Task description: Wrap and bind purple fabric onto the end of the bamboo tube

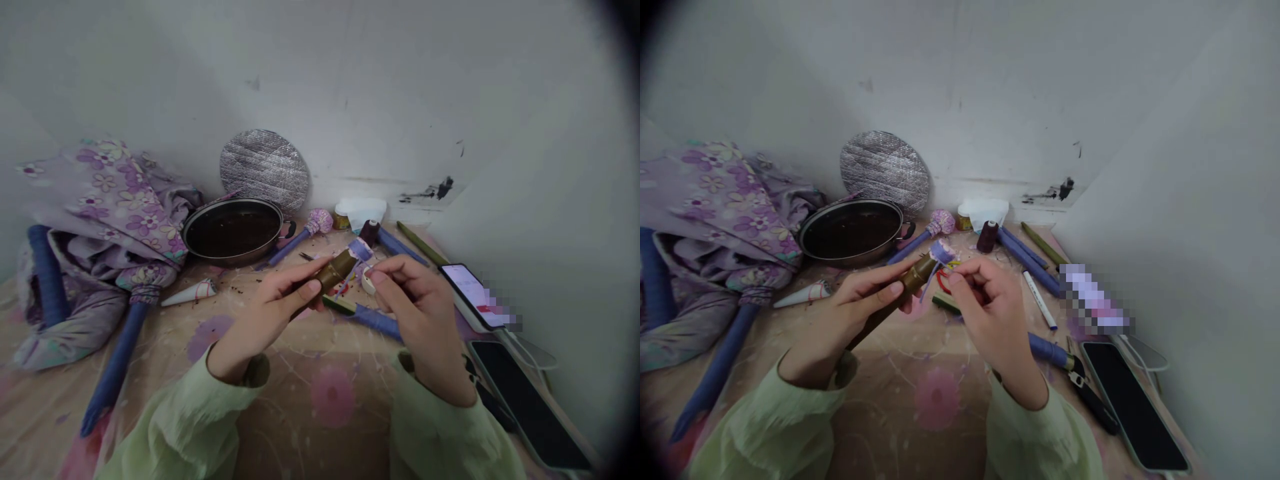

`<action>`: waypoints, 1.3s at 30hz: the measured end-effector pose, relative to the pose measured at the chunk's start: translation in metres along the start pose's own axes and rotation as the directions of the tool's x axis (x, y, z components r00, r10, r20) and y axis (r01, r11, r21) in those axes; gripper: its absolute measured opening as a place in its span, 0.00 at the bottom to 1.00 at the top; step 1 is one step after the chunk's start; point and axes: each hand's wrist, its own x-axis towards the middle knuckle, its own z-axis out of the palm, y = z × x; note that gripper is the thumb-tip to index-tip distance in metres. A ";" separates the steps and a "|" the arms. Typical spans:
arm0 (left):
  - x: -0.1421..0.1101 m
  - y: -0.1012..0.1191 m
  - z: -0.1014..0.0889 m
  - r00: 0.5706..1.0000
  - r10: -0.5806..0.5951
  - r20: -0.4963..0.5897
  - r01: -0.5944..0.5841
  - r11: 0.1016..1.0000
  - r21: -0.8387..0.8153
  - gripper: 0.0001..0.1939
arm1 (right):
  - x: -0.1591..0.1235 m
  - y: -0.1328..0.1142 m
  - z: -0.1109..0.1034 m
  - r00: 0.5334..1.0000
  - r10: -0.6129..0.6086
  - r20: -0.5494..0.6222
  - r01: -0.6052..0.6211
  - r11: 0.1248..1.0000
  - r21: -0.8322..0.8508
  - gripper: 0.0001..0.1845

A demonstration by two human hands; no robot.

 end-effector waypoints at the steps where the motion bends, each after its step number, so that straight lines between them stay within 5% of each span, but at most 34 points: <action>1: 0.000 0.000 0.000 1.000 -0.008 0.002 0.008 1.000 -0.010 0.20 | 0.000 0.000 0.000 1.000 -0.007 -0.002 0.007 1.000 -0.007 0.07; 10: -0.001 -0.003 0.002 0.996 0.026 0.082 -0.013 0.988 -0.157 0.17 | -0.001 0.000 0.001 1.000 -0.024 -0.008 0.024 0.999 -0.028 0.08; 24: 0.003 -0.006 -0.004 0.950 -0.116 0.291 0.217 0.914 -0.344 0.15 | -0.006 -0.002 0.001 0.999 -0.049 0.005 0.049 0.997 0.060 0.08; 39: 0.003 -0.004 0.006 0.854 -0.151 0.497 0.448 0.699 -0.558 0.13 | -0.004 0.001 0.001 0.998 -0.044 0.051 0.035 0.985 0.168 0.08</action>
